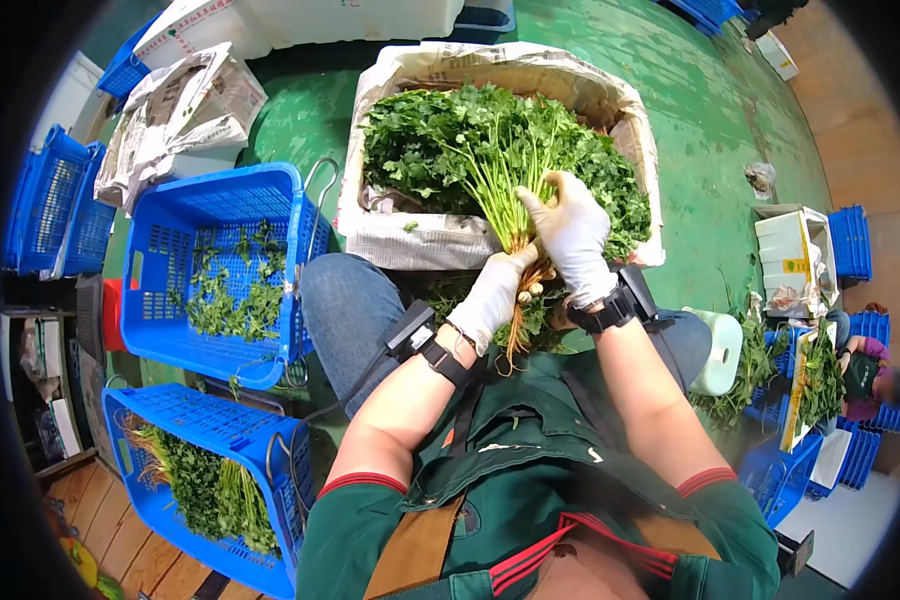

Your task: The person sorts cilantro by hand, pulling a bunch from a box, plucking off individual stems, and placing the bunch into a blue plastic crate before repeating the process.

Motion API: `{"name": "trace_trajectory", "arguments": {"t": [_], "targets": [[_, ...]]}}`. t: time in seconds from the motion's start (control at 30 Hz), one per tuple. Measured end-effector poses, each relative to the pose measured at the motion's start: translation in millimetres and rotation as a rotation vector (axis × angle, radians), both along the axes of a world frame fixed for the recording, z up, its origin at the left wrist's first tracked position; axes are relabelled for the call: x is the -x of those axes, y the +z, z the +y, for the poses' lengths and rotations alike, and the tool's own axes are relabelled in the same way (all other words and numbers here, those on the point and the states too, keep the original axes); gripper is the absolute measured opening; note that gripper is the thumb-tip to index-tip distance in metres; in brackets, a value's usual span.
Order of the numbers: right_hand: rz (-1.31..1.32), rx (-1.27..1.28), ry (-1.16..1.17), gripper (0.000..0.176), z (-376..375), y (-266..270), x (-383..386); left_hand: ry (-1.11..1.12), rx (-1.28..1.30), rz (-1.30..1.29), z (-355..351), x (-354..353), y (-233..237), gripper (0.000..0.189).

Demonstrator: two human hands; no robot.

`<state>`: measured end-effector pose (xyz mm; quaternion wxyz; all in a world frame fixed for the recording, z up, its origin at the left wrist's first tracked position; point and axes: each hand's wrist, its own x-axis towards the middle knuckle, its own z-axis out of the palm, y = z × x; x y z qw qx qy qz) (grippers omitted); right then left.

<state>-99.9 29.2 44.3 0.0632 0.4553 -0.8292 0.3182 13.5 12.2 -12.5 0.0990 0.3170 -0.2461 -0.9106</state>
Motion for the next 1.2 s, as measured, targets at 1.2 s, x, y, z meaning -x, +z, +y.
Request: {"name": "trace_trajectory", "arguments": {"t": [1.2], "targets": [[-0.236,-0.224,0.054,0.021,-78.5,0.9,43.2,0.207,0.111,-0.203,9.2,10.5,1.8,0.033]]}}
